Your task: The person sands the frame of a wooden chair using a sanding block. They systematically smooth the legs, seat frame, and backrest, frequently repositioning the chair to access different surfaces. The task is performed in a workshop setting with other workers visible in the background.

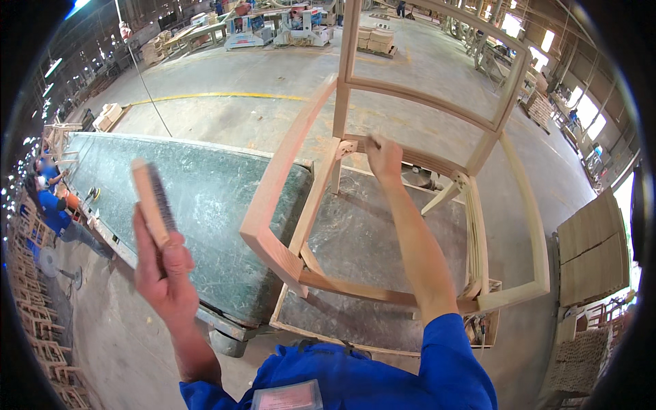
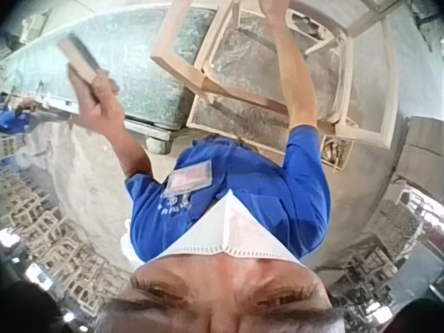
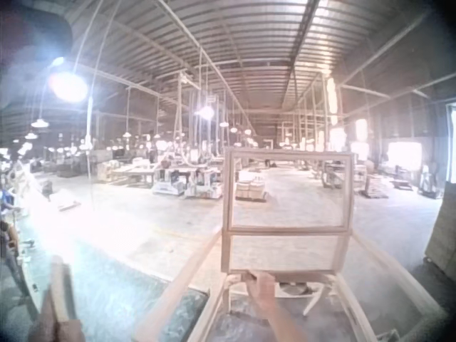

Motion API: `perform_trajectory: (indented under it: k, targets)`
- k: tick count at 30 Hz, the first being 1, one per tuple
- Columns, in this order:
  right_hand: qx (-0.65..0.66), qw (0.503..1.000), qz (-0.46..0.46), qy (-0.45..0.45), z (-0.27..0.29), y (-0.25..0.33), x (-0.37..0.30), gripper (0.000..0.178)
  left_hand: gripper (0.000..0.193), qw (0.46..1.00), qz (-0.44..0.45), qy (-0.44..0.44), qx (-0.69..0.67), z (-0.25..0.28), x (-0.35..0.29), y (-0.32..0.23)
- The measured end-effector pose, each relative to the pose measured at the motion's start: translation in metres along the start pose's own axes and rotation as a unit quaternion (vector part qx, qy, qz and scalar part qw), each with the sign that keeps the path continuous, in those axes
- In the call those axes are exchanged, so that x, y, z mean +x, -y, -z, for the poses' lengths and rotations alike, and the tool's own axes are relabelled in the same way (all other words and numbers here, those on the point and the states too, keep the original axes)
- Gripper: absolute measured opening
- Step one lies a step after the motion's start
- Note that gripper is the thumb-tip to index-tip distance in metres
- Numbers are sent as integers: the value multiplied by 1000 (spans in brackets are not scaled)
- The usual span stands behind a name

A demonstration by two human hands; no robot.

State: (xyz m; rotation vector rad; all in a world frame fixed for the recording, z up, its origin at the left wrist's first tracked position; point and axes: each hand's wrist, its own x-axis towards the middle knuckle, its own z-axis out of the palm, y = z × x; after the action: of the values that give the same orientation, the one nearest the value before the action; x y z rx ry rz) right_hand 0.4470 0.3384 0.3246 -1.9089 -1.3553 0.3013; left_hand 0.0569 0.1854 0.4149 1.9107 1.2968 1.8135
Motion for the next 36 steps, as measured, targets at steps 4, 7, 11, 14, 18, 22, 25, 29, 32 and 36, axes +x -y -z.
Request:
perform_trajectory:
  k: [4, 7, 11, 14, 18, 22, 25, 29, 32, 36]
  targets:
    - [-24, 999, 38, -22, -23, -117, 25, 44, 54, 989, 55, 112, -83, -46, 22, 18]
    - [39, 997, 52, 32, -69, -117, 23, 59, 55, 978, 51, 196, -54, -64, 44, 22]
    - [18, 998, 49, 40, -88, -95, 11, 61, 53, 975, 22, 221, 3, -79, 63, 18]
    - [-169, 906, 101, 375, -77, -89, -20, 50, 56, 978, 95, 185, -9, -86, 61, 22]
    - [-88, 900, 350, 244, -58, -65, -95, 17, 58, 979, 61, 194, -18, -93, 75, 44]
    - [-109, 903, 344, 234, 17, 13, -163, 15, 52, 963, 19, 237, 128, -114, 90, 52]
    - [-45, 949, 269, 157, 28, 13, -217, 39, 49, 935, -36, 298, 190, -134, 109, 52]
    - [-52, 957, 139, 250, 48, -22, -257, 54, 43, 924, -115, 308, 194, -136, 152, 73]
    - [-103, 950, 87, 283, 55, -48, -273, 68, 38, 891, -266, 286, 230, -131, 179, 76]
    - [-104, 958, 98, 248, 48, -53, -277, 73, 42, 870, -282, 334, 230, -133, 184, 58]
